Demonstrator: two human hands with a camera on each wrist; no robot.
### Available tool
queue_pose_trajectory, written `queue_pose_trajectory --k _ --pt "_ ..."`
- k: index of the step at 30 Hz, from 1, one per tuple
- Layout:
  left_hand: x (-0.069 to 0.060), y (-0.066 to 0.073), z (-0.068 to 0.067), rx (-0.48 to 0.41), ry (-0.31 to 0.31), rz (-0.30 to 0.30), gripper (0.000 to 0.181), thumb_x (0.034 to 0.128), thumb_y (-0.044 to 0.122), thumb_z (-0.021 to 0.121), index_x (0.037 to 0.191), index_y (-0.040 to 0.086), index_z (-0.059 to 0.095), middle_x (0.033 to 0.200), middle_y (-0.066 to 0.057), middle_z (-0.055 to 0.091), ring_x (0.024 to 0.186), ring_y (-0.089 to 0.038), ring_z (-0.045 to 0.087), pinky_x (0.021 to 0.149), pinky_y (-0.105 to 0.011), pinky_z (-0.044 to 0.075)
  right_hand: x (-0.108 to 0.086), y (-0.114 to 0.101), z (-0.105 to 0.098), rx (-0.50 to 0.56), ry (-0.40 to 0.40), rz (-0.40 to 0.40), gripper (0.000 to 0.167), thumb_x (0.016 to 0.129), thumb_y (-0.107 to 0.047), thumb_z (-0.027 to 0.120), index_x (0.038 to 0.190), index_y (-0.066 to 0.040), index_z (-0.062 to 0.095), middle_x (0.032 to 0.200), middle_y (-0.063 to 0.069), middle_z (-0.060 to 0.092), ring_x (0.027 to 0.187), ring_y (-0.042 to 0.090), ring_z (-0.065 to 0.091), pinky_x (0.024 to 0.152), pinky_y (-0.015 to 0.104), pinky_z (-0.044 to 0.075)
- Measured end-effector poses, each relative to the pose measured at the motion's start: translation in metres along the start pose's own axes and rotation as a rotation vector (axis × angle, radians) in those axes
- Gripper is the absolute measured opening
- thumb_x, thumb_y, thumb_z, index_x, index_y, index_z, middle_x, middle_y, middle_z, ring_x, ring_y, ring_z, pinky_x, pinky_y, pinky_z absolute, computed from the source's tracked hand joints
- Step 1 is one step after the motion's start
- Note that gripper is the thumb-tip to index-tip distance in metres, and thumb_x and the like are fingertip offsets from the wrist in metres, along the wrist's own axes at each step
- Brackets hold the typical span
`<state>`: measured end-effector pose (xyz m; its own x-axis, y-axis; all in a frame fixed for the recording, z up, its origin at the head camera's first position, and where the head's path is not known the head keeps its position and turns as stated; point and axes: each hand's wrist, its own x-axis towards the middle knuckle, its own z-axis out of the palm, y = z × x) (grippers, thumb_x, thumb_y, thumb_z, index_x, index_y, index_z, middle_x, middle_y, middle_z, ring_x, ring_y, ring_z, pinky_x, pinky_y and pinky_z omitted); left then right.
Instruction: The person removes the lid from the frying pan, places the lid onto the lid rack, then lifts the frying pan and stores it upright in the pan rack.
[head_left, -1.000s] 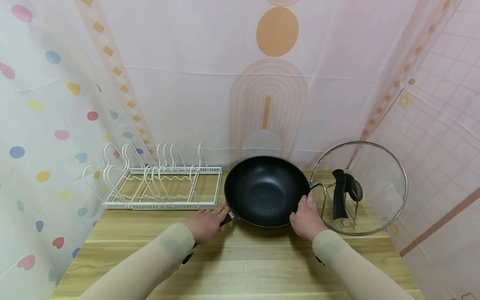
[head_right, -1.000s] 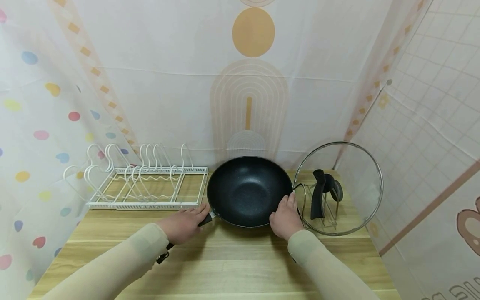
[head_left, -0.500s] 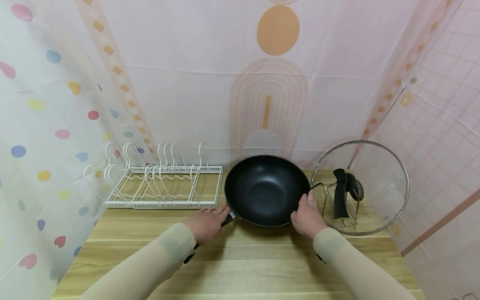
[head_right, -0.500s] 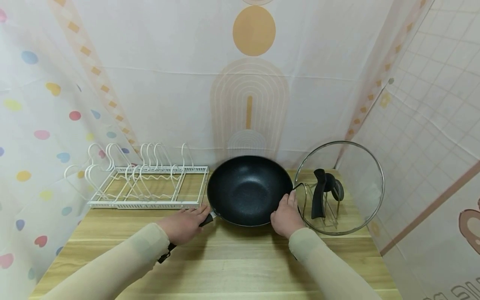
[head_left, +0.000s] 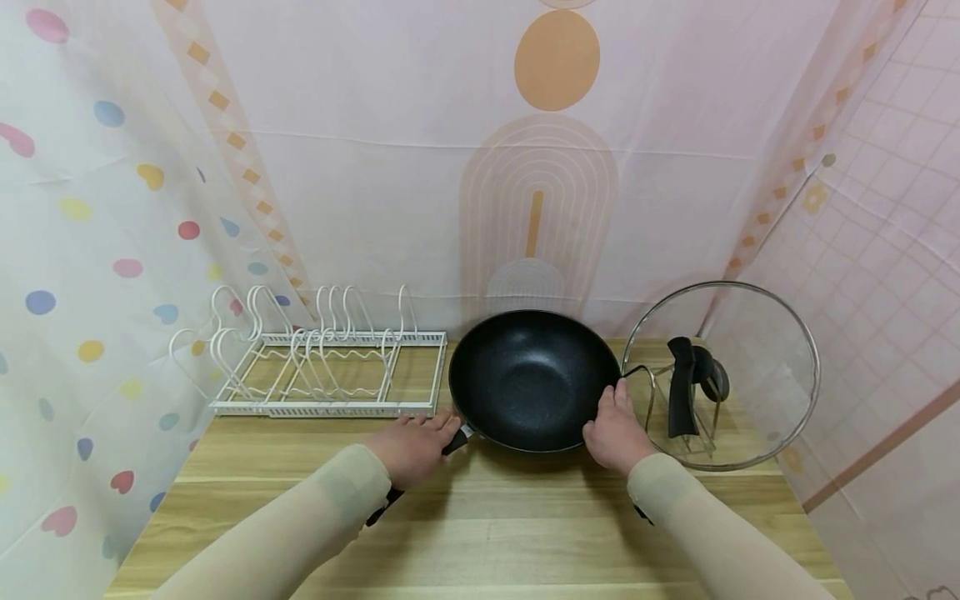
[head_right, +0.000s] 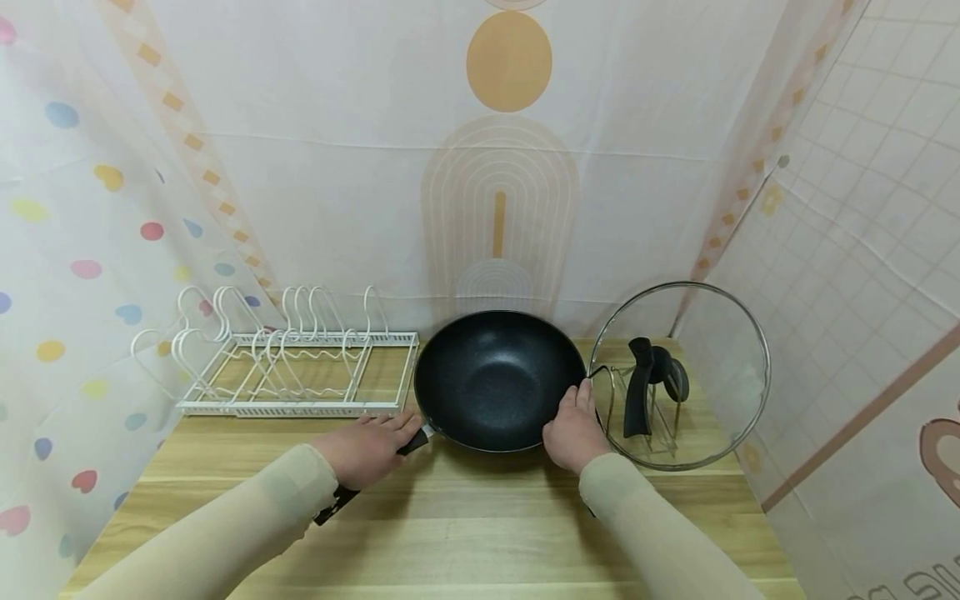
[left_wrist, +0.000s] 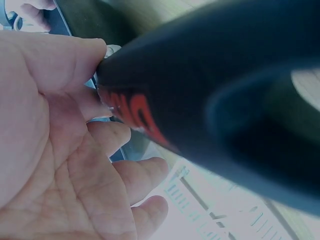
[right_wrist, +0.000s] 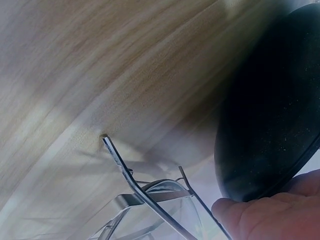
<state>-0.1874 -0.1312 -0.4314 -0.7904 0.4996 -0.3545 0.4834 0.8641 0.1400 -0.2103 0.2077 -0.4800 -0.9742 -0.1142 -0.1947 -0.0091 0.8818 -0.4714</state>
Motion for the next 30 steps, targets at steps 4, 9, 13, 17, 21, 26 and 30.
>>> queue_pose_trajectory --k 4,9,13,17,21,26,30 --pt "0.0 0.001 0.0 0.001 -0.002 -0.001 0.061 0.1083 0.027 0.057 0.162 0.005 0.038 0.169 -0.018 0.035 0.153 -0.047 0.038 0.126 -0.061 0.03 0.002 0.001 0.0 0.006 -0.006 0.004 0.073 0.106 -0.017 0.042 0.158 0.021 0.008 0.168 0.038 -0.016 0.159 0.054 -0.006 0.128 0.062 0.02" --pt "-0.003 0.002 0.0 0.0 0.004 -0.001 0.061 0.1077 0.027 0.058 0.161 0.004 0.039 0.169 -0.018 0.036 0.152 -0.049 0.038 0.126 -0.061 0.03 0.005 0.004 0.0 0.009 -0.005 -0.002 0.073 0.105 -0.016 0.043 0.158 0.02 0.008 0.169 0.038 -0.015 0.159 0.052 -0.007 0.127 0.061 0.024" --pt "-0.003 0.003 0.002 0.009 0.012 -0.003 0.061 0.1078 0.027 0.058 0.161 0.005 0.039 0.169 -0.018 0.036 0.152 -0.048 0.039 0.125 -0.061 0.032 0.006 0.005 0.0 0.013 -0.011 0.002 0.073 0.105 -0.016 0.043 0.159 0.019 0.008 0.169 0.036 -0.016 0.16 0.051 -0.007 0.126 0.061 0.027" --pt "-0.003 0.004 0.004 0.013 0.018 -0.005 0.06 0.1079 0.027 0.058 0.161 0.006 0.04 0.169 -0.016 0.037 0.151 -0.047 0.041 0.124 -0.061 0.033 0.005 0.005 -0.002 0.014 -0.027 -0.001 0.073 0.105 -0.015 0.042 0.159 0.018 0.007 0.169 0.036 -0.016 0.16 0.05 -0.008 0.126 0.062 0.026" --pt "-0.003 0.004 0.005 0.012 0.021 -0.007 0.059 0.1079 0.027 0.058 0.161 0.006 0.04 0.169 -0.015 0.037 0.15 -0.048 0.042 0.124 -0.061 0.034 0.006 0.004 -0.004 0.015 -0.034 -0.002 0.073 0.105 -0.015 0.043 0.16 0.018 0.007 0.169 0.036 -0.016 0.16 0.05 -0.009 0.127 0.061 0.024" --pt "-0.002 0.006 0.006 0.001 0.012 -0.011 0.06 0.1081 0.027 0.058 0.161 0.007 0.04 0.169 -0.014 0.036 0.15 -0.047 0.042 0.124 -0.061 0.033 0.009 0.004 -0.003 -0.005 -0.012 -0.017 0.073 0.104 -0.014 0.045 0.158 0.02 0.009 0.169 0.038 -0.013 0.16 0.05 -0.006 0.128 0.06 0.024" --pt "-0.003 0.008 0.005 -0.013 0.005 -0.01 0.06 0.1078 0.027 0.058 0.161 0.006 0.039 0.17 -0.014 0.036 0.15 -0.047 0.042 0.124 -0.061 0.033 0.011 0.005 -0.002 -0.022 0.0 -0.028 0.073 0.104 -0.012 0.046 0.158 0.021 0.01 0.169 0.039 -0.012 0.16 0.051 -0.005 0.128 0.059 0.023"
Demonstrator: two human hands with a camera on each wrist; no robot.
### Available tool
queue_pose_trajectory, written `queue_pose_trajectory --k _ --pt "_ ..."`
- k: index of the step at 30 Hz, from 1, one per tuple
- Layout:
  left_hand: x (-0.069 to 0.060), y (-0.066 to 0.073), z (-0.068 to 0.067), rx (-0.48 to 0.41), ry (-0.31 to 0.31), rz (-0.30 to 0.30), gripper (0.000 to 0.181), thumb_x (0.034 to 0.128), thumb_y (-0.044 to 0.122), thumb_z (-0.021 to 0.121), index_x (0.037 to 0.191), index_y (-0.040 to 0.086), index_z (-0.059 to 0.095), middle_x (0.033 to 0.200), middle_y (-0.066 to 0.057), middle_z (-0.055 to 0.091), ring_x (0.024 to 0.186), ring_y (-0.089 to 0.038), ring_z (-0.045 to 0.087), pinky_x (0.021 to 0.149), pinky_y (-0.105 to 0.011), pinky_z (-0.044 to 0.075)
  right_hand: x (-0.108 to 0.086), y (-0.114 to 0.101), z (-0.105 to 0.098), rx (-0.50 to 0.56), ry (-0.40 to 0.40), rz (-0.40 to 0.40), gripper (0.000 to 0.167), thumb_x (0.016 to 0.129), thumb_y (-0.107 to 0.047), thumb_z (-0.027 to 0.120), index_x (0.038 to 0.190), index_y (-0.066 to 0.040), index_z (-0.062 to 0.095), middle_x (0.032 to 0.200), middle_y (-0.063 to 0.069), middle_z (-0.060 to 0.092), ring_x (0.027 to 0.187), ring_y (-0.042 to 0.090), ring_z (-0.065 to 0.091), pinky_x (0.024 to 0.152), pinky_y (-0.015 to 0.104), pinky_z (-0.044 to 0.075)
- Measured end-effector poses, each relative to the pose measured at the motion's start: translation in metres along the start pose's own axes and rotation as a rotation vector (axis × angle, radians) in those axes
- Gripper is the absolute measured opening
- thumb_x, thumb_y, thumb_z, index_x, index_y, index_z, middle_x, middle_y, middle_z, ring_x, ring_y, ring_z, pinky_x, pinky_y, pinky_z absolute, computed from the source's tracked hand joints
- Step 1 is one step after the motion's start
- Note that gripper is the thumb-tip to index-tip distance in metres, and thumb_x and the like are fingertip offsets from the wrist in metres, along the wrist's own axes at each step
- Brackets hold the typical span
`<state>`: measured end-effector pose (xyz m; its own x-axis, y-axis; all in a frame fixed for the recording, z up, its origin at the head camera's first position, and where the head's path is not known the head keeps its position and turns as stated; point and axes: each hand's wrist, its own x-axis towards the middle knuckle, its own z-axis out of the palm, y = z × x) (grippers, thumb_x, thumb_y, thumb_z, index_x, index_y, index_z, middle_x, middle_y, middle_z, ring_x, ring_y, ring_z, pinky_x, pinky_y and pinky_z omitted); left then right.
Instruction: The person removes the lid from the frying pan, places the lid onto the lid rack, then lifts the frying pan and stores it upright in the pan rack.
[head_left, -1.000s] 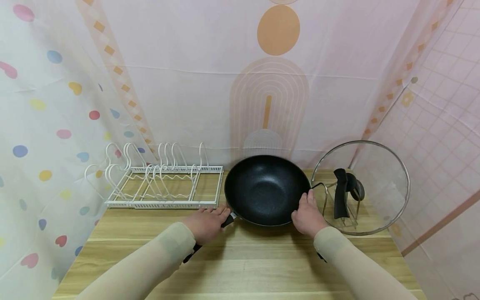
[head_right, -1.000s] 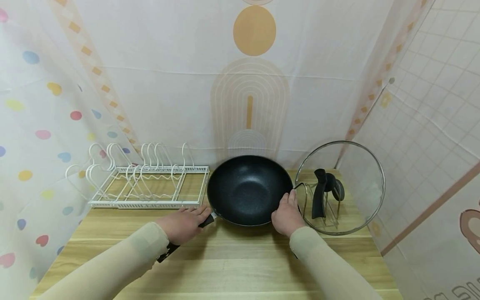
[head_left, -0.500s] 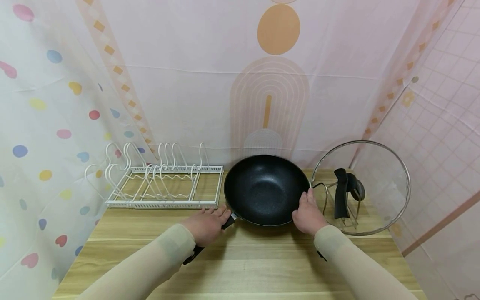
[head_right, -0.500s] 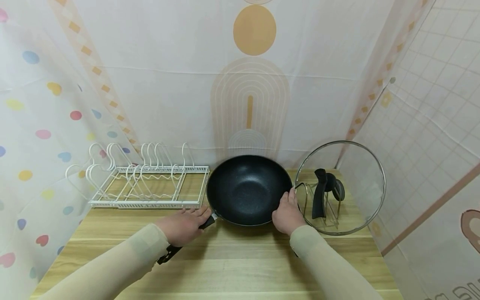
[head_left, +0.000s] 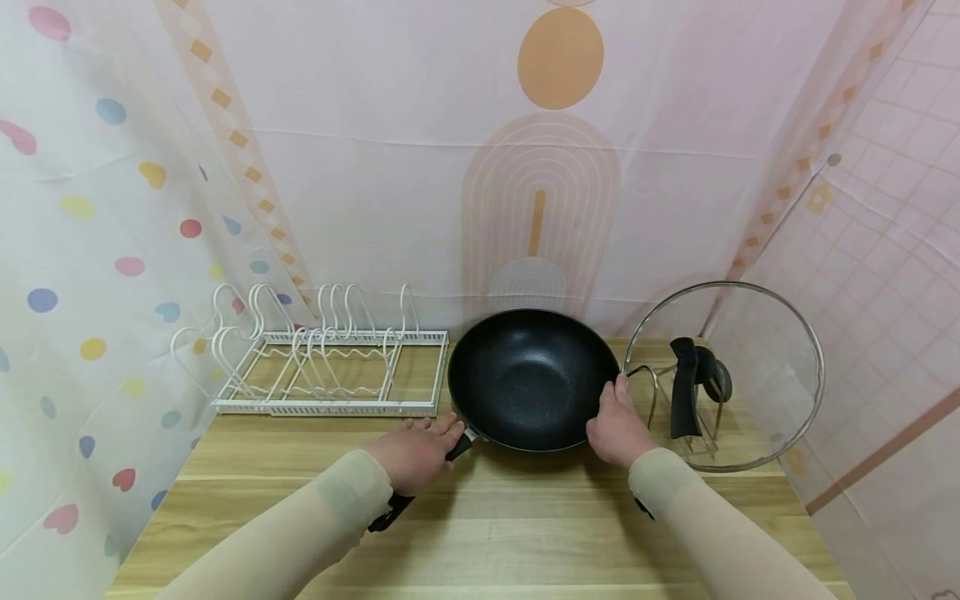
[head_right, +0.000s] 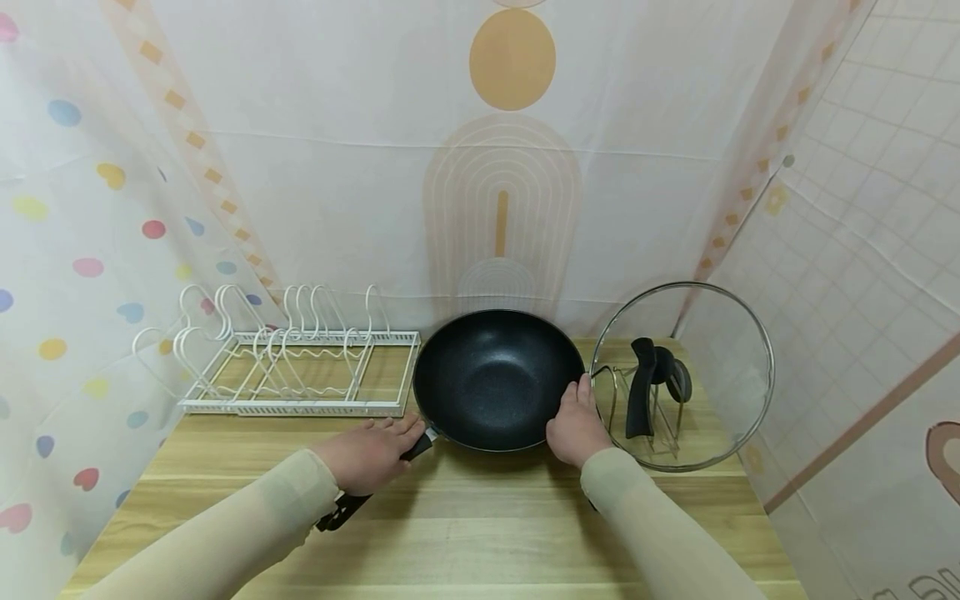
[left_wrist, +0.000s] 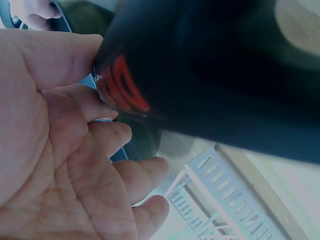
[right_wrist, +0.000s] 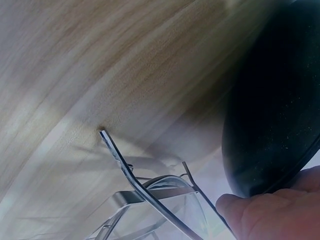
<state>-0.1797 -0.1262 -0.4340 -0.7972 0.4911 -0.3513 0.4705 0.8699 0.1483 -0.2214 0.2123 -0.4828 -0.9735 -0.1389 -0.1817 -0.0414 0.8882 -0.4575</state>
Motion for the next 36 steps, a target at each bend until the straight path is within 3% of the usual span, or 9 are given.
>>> queue_pose_trajectory --k 15,23,36 --pt "-0.003 0.004 -0.001 -0.018 -0.02 -0.013 0.061 0.1082 0.031 0.058 0.162 0.008 0.039 0.172 -0.012 0.033 0.153 -0.044 0.038 0.126 -0.06 0.03 0.0 -0.003 -0.004 0.019 -0.019 0.01 0.071 0.105 -0.012 0.043 0.159 0.019 0.007 0.169 0.037 -0.014 0.16 0.05 -0.004 0.129 0.06 0.021" --pt "-0.003 0.004 -0.002 -0.019 -0.014 -0.011 0.061 0.1076 0.031 0.059 0.161 0.007 0.04 0.171 -0.012 0.033 0.153 -0.045 0.038 0.126 -0.06 0.031 -0.009 -0.013 0.0 -0.014 0.003 0.023 0.071 0.109 -0.016 0.045 0.157 0.021 0.01 0.167 0.04 -0.013 0.159 0.052 -0.002 0.12 0.06 0.038" --pt "-0.004 0.007 -0.001 0.006 -0.022 -0.004 0.062 0.1081 0.034 0.058 0.162 0.008 0.04 0.172 -0.01 0.033 0.152 -0.044 0.04 0.126 -0.057 0.033 -0.003 -0.006 0.002 -0.021 0.003 -0.01 0.069 0.106 -0.011 0.043 0.157 0.022 0.01 0.167 0.04 -0.013 0.159 0.051 -0.006 0.126 0.06 0.028"
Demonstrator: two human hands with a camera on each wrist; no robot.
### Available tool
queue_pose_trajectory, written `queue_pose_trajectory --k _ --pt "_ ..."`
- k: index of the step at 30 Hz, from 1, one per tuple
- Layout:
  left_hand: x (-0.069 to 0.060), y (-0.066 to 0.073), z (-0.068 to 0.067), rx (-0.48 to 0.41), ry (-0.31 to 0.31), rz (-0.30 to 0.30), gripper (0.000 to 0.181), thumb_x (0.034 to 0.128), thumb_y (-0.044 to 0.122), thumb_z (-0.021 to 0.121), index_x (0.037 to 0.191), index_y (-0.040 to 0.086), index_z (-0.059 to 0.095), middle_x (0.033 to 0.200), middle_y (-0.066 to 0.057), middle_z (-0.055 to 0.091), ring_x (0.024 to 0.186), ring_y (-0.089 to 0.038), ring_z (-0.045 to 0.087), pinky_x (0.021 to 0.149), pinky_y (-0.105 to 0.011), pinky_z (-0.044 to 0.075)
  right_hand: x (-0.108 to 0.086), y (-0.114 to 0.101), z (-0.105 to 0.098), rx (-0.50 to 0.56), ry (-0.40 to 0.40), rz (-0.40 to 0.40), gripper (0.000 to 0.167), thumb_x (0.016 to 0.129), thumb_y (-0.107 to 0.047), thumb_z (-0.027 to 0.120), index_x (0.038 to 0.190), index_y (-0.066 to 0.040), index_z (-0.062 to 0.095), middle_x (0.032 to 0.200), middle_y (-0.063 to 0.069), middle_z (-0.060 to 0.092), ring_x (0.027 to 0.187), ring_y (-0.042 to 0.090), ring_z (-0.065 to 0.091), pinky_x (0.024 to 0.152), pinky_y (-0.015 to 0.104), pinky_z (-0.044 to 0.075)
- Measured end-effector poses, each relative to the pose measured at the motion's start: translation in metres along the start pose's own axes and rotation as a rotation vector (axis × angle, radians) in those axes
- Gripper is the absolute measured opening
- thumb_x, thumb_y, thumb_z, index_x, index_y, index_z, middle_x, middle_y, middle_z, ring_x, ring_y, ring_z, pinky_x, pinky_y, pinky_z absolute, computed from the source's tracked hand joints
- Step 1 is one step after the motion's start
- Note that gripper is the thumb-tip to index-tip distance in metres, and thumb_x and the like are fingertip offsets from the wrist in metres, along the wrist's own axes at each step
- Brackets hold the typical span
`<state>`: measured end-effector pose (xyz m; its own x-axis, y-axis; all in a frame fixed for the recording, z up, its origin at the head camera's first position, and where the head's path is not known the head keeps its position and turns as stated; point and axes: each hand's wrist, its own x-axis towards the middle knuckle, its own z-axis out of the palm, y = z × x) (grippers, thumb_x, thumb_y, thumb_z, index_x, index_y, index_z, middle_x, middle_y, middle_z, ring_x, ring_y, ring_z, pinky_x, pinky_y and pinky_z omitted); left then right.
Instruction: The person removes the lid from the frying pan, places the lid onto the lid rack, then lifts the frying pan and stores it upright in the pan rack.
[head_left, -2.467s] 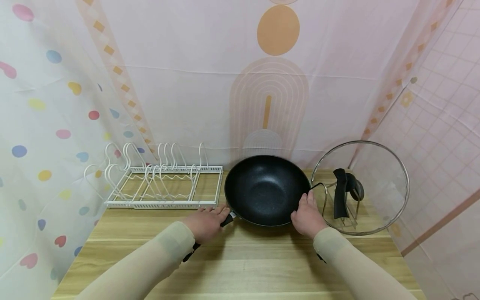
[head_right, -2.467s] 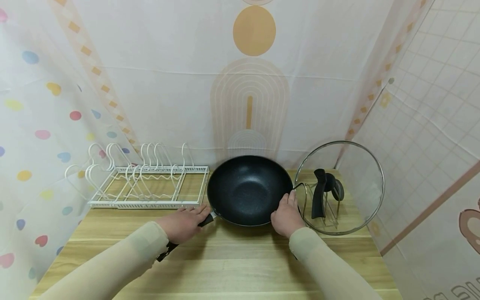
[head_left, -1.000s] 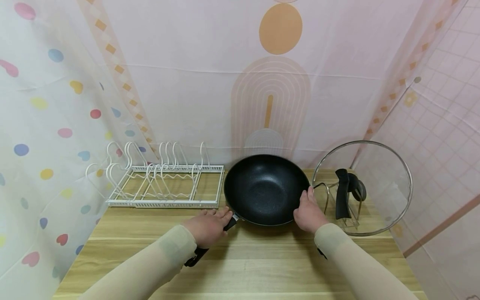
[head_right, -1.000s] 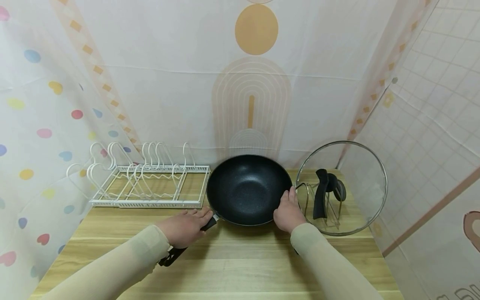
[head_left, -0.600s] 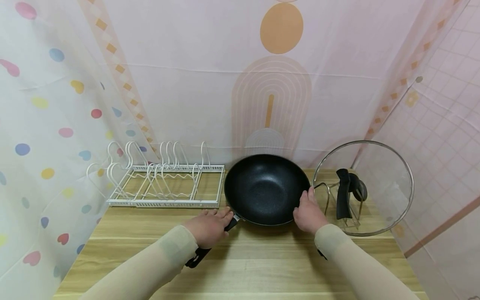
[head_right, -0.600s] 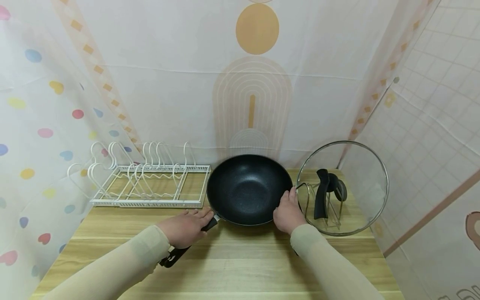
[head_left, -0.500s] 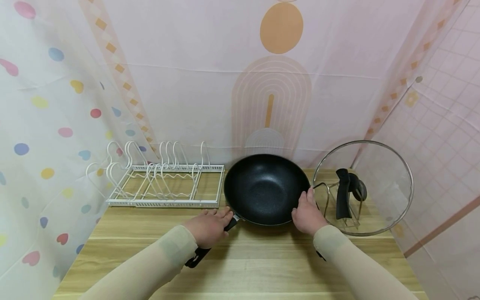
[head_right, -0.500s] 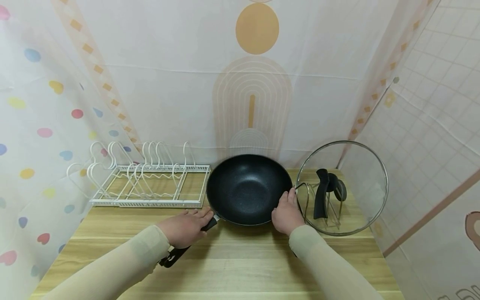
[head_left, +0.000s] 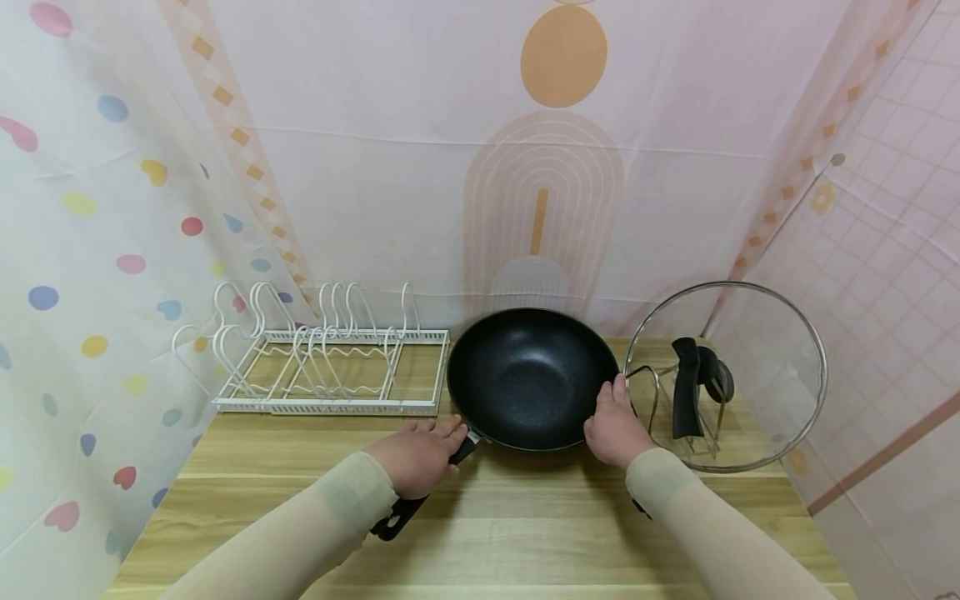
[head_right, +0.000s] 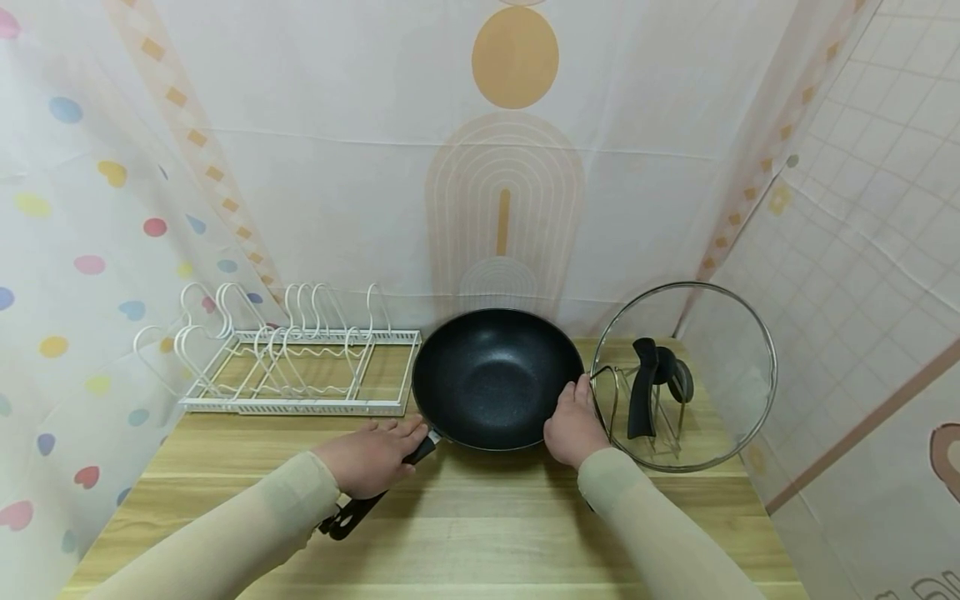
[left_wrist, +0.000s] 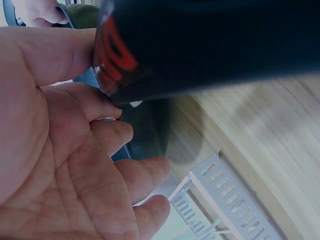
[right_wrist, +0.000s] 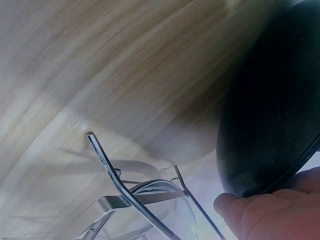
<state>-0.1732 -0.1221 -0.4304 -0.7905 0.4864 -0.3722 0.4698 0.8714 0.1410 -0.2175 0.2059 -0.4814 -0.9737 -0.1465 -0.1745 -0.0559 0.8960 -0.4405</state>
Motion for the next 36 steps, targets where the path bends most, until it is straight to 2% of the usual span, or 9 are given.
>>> queue_pose_trajectory --k 9,15,27,32,36 --pt "-0.0005 -0.0011 0.0026 -0.003 0.004 0.009 0.063 0.1087 0.036 0.057 0.162 0.008 0.039 0.172 -0.011 0.033 0.151 -0.044 0.042 0.125 -0.058 0.033 0.005 0.0017 0.0025 0.002 0.012 -0.002 0.07 0.104 -0.011 0.045 0.157 0.021 0.012 0.168 0.04 -0.011 0.16 0.051 -0.005 0.126 0.059 0.029" --pt "-0.0007 -0.0004 0.0031 -0.014 -0.002 0.007 0.063 0.1093 0.038 0.055 0.163 0.009 0.037 0.172 -0.01 0.031 0.153 -0.043 0.04 0.125 -0.058 0.032 0.0049 0.0012 -0.0001 0.01 -0.007 0.014 0.071 0.105 -0.011 0.044 0.159 0.019 0.009 0.169 0.037 -0.014 0.161 0.048 -0.007 0.127 0.058 0.028" --pt "-0.0009 0.0022 0.0049 -0.02 0.007 0.01 0.065 0.1079 0.038 0.058 0.162 0.007 0.039 0.171 -0.012 0.034 0.152 -0.044 0.041 0.125 -0.058 0.034 0.007 0.0017 -0.0048 0.001 -0.023 -0.003 0.069 0.106 -0.011 0.042 0.159 0.019 0.009 0.169 0.037 -0.013 0.161 0.049 -0.008 0.127 0.059 0.025" --pt "-0.0007 0.0026 0.0056 -0.025 0.007 0.004 0.065 0.1077 0.038 0.058 0.162 0.008 0.039 0.171 -0.011 0.034 0.152 -0.044 0.04 0.125 -0.058 0.034 0.0059 0.0001 -0.0041 -0.001 0.001 -0.009 0.069 0.106 -0.011 0.043 0.158 0.02 0.012 0.169 0.038 -0.009 0.161 0.049 -0.006 0.127 0.06 0.026" --pt "-0.0007 0.0025 0.0061 -0.039 0.002 -0.002 0.065 0.1076 0.039 0.058 0.162 0.009 0.039 0.171 -0.011 0.034 0.153 -0.044 0.039 0.125 -0.058 0.033 0.0031 -0.001 -0.0012 -0.009 0.025 -0.008 0.066 0.109 -0.012 0.041 0.157 0.021 0.012 0.169 0.039 -0.007 0.16 0.05 -0.004 0.126 0.059 0.03"
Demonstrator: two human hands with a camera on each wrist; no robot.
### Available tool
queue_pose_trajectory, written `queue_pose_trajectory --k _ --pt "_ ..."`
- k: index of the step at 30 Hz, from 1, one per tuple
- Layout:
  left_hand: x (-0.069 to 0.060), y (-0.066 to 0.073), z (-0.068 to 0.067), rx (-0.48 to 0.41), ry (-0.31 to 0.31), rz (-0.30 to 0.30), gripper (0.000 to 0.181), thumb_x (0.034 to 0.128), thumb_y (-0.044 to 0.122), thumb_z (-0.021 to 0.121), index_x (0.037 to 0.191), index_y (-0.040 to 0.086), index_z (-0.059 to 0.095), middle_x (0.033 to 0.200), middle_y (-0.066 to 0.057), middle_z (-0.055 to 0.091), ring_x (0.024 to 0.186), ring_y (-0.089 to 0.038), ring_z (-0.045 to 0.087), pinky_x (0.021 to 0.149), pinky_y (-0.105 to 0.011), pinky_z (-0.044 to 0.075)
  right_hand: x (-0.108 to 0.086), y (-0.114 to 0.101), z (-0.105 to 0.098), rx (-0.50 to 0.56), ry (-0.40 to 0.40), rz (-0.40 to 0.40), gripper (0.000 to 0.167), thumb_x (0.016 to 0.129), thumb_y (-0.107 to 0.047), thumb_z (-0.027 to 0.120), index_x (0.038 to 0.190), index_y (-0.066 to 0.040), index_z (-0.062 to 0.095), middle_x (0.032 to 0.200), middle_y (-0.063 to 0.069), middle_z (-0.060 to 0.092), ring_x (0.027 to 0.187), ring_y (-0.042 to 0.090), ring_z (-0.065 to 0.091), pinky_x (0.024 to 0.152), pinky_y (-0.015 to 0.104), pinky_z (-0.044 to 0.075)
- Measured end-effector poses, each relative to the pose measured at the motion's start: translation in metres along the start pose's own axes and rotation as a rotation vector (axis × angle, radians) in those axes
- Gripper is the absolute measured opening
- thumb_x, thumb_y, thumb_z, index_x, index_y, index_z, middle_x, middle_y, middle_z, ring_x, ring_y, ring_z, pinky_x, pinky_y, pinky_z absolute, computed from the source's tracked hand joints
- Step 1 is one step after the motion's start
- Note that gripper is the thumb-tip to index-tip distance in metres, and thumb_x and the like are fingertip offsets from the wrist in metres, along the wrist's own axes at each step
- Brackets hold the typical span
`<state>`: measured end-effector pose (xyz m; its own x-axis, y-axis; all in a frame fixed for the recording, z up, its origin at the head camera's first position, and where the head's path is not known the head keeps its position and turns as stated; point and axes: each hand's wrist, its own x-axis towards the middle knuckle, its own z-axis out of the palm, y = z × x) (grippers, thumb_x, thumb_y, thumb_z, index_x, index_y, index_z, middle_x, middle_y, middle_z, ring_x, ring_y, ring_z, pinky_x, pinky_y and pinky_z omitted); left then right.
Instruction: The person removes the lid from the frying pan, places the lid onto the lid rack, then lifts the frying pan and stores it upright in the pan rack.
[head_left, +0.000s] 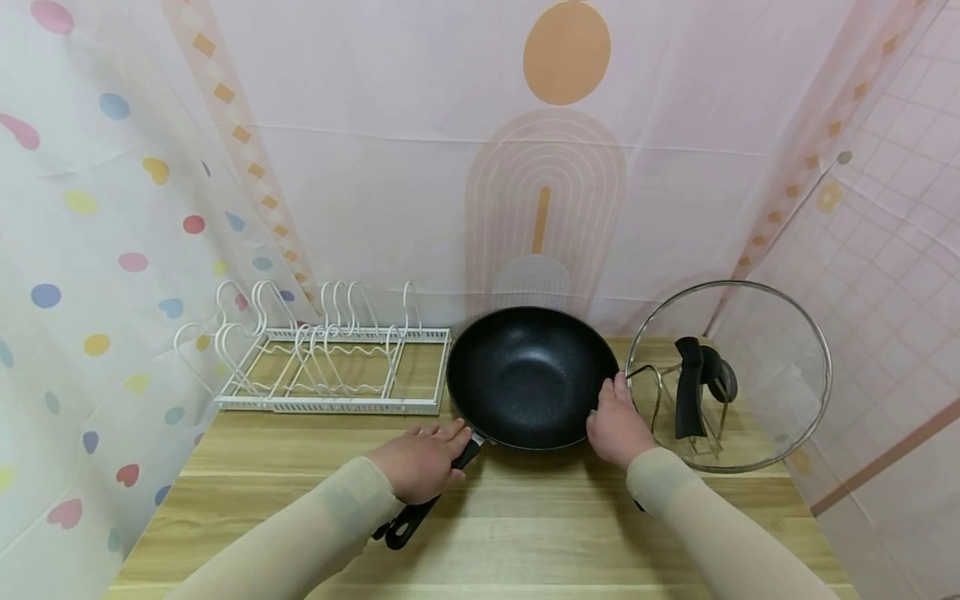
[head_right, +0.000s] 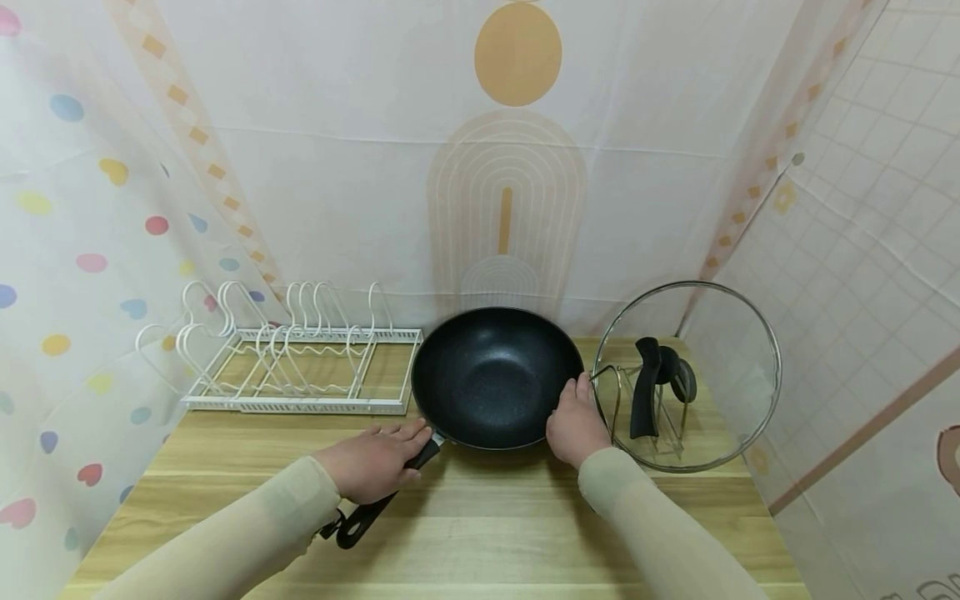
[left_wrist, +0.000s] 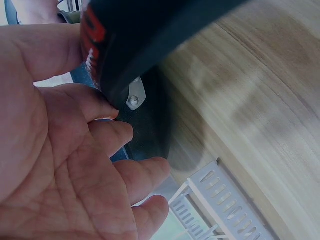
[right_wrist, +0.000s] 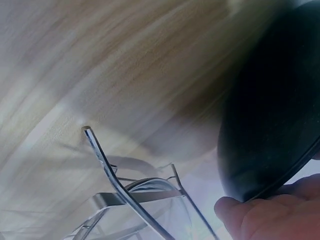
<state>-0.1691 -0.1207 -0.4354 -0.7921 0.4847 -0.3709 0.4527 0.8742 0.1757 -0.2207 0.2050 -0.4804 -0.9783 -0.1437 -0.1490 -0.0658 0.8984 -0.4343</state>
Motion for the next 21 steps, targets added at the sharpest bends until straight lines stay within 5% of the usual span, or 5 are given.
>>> queue_pose_trajectory --k 21 --pt "0.0007 0.0023 0.0037 -0.008 -0.006 0.0 0.069 0.1074 0.045 0.057 0.163 0.01 0.037 0.172 -0.01 0.032 0.153 -0.043 0.04 0.126 -0.057 0.032 0.0001 -0.0002 0.0037 -0.004 0.022 0.007 0.066 0.112 -0.017 0.04 0.158 0.02 0.012 0.169 0.038 -0.008 0.16 0.049 0.0 0.121 0.059 0.037"
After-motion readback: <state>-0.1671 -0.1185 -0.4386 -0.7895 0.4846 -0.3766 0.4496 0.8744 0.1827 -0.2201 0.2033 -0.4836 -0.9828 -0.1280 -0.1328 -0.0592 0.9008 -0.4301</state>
